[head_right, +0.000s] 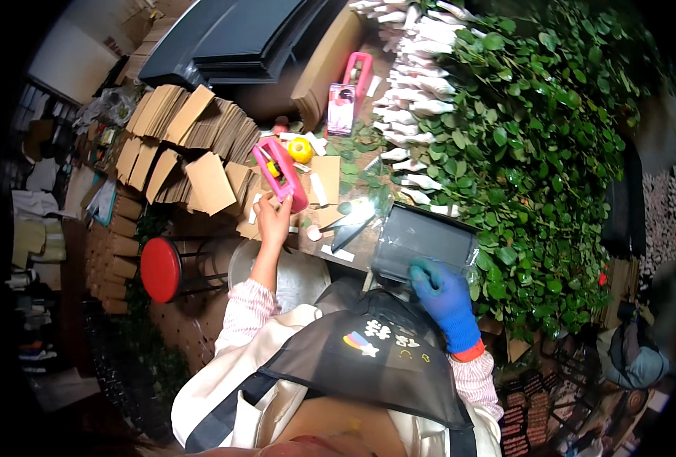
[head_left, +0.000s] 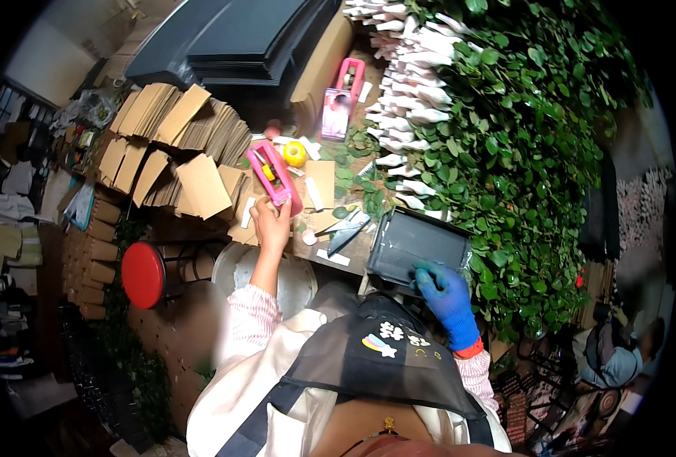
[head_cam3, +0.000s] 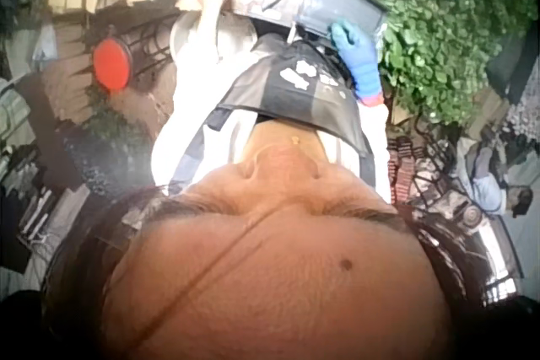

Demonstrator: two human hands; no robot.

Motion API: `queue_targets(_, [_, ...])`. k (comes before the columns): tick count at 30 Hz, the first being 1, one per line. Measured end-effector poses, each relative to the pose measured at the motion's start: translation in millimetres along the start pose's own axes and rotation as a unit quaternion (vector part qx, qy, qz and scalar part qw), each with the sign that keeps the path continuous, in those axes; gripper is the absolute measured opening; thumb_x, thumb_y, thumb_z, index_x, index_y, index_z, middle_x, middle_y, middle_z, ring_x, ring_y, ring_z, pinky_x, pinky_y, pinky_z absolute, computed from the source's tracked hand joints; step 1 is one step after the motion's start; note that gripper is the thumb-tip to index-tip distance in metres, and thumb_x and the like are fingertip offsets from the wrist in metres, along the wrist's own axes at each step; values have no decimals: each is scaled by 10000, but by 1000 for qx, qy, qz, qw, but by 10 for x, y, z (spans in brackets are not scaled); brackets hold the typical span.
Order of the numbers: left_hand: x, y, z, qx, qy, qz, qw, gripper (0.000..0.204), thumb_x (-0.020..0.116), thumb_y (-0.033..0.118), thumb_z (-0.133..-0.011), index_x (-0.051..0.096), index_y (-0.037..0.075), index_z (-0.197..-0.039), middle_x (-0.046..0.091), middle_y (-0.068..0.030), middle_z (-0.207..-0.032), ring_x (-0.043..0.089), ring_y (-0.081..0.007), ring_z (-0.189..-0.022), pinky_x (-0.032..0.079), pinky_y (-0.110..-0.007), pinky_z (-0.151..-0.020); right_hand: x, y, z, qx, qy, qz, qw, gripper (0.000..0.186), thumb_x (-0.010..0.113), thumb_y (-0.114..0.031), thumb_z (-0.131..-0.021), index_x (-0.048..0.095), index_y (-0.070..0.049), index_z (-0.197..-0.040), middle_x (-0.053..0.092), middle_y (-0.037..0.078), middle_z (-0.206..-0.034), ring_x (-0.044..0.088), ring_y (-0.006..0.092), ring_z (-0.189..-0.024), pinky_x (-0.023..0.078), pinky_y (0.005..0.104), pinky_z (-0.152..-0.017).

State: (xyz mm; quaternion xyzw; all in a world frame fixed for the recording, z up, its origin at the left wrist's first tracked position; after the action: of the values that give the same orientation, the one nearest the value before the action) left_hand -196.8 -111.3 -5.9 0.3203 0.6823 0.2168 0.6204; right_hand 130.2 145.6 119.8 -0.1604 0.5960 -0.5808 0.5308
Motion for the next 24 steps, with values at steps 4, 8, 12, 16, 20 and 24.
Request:
queue_targets(4, [487, -561, -284, -164, -107, 331, 923, 343, 702, 350, -948, 668, 11, -991, 623, -33, -823, 577, -175, -718, 492, -314, -733, 511, -529, -239, -118, -96, 55, 987, 309, 656, -270, -955, 683, -86, -1202, 721, 107, -1011, 703, 174, -871, 552, 330, -781])
queue_targets(8, [51, 78, 266, -236, -128, 410, 871, 272, 691, 340, -961, 644, 87, -870, 499, 55, -678, 454, -80, -570, 382, -245, -533, 1187, -477, -556, -34, -209, -127, 969, 318, 627, -313, -984, 671, -67, -1181, 706, 101, -959, 667, 178, -846, 538, 340, -797])
queue_targets(12, [81, 428, 1490, -335, -248, 503, 757, 192, 641, 278, -979, 622, 91, -940, 501, 35, -729, 384, -56, -538, 300, -221, -461, 1949, -183, -1068, -61, -266, -126, 954, 373, 577, -391, -1006, 692, -49, -1104, 695, 95, -929, 643, 176, -862, 522, 320, -810])
queue_targets(16, [405, -86, 1561, -448, -291, 563, 630, 162, 567, 199, -988, 630, 61, -1044, 583, -11, -834, 358, -53, -527, 283, -206, -447, 1953, -316, -939, -130, -246, 51, 959, 277, 620, -337, -960, 721, -100, -1063, 727, 120, -962, 697, 298, -878, 542, 390, -814])
queue_targets(20, [342, -147, 549, -309, -289, 491, 761, 340, 619, 372, -995, 646, 46, -1087, 664, -9, -867, 408, -32, -525, 312, -193, -443, 1882, -281, -699, -178, -247, 260, 916, 291, 577, -387, -932, 703, -135, -1005, 708, 166, -934, 679, 387, -863, 535, 487, -755])
queue_targets(24, [657, -652, 30, -204, -319, 301, 875, 278, 675, 278, -967, 720, 14, -893, 718, -50, -792, 633, -85, -657, 441, -235, -529, 1999, -225, -698, -193, -241, 273, 911, 290, 564, -388, -922, 687, -129, -966, 703, 171, -888, 682, 388, -835, 529, 508, -734])
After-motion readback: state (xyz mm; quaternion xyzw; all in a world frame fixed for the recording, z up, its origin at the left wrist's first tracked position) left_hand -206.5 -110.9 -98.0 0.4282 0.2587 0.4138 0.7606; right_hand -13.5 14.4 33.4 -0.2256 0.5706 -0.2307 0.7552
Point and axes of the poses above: each hand's wrist, its own z-axis away from the middle knuckle, its own x-axis out of the palm, y = z × x, the point moved 8 cm from there along -z, towards the middle knuckle
